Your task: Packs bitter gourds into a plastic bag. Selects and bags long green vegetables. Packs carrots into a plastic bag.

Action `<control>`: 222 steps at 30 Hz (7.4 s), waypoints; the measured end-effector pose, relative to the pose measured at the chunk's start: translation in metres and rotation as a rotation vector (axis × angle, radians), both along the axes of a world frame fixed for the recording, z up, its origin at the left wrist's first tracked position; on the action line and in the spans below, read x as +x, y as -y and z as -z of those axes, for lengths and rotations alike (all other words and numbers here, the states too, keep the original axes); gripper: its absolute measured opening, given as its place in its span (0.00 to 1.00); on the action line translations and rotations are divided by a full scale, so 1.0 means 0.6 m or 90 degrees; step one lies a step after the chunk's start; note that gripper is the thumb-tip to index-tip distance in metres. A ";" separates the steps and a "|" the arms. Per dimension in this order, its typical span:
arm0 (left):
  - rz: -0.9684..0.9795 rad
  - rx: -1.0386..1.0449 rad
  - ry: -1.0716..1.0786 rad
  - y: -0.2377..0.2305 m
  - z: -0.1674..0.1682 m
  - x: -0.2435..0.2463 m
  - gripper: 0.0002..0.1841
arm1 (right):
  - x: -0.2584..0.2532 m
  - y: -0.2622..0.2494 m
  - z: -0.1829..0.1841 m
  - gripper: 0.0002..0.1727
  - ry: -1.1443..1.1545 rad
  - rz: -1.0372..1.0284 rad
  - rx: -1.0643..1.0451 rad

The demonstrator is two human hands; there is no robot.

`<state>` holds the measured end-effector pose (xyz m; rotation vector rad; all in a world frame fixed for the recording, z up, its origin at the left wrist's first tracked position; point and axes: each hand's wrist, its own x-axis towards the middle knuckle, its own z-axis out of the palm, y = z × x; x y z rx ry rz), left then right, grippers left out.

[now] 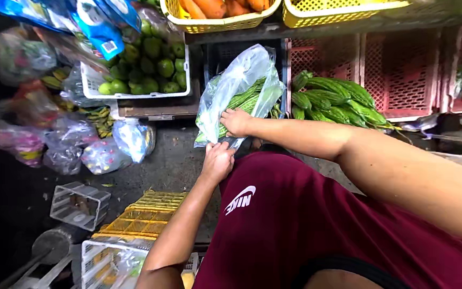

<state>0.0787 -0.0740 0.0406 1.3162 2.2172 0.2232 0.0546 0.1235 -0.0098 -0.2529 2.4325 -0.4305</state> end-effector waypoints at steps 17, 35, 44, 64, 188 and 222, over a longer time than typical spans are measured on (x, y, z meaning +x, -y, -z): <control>0.046 0.033 0.034 -0.019 -0.009 -0.022 0.16 | 0.116 -0.177 -0.112 0.38 -0.241 0.208 -0.105; -0.227 -0.064 0.121 -0.042 0.021 0.024 0.11 | 0.116 -0.216 -0.037 0.45 0.132 0.595 -0.343; -0.266 0.044 -0.069 -0.172 -0.017 0.062 0.44 | 0.148 -0.214 -0.063 0.48 0.262 0.619 -0.280; -0.512 0.083 0.510 -0.202 -0.089 -0.120 0.33 | 0.130 -0.199 -0.113 0.30 0.179 0.786 -0.518; -0.228 -0.118 0.011 -0.569 0.171 -0.140 0.27 | 0.390 -0.738 -0.079 0.23 0.100 0.740 -0.045; -0.169 0.217 0.017 -0.295 -0.083 -0.234 0.29 | 0.174 -0.406 -0.213 0.31 -0.100 0.511 -0.207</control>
